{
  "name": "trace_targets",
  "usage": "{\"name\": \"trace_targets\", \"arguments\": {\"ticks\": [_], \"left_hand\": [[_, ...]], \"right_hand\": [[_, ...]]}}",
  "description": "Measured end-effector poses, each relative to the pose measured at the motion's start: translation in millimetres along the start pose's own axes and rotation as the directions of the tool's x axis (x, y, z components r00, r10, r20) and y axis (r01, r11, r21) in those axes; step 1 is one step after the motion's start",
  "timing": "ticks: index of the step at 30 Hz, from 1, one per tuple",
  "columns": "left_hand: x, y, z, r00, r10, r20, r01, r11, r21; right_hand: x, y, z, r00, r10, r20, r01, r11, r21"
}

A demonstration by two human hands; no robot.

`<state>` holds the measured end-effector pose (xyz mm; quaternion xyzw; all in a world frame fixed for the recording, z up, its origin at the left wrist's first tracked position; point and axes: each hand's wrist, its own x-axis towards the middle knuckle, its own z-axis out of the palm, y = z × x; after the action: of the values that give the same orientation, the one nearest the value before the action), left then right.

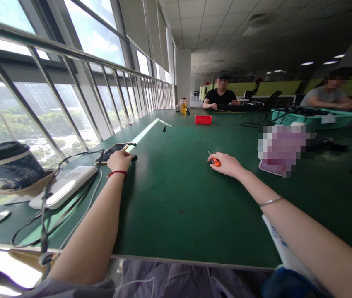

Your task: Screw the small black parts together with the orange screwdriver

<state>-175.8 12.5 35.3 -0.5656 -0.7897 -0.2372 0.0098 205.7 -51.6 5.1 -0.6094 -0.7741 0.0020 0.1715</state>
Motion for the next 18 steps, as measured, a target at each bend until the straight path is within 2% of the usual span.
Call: {"name": "trace_targets", "arguments": {"ticks": [18], "left_hand": [[0.3, 0.6, 4.5, 1.000, 0.014, 0.012, -0.015, 0.999, 0.035]], "right_hand": [[1.0, 1.1, 0.7, 1.000, -0.001, 0.008, 0.001, 1.000, 0.005]]}}
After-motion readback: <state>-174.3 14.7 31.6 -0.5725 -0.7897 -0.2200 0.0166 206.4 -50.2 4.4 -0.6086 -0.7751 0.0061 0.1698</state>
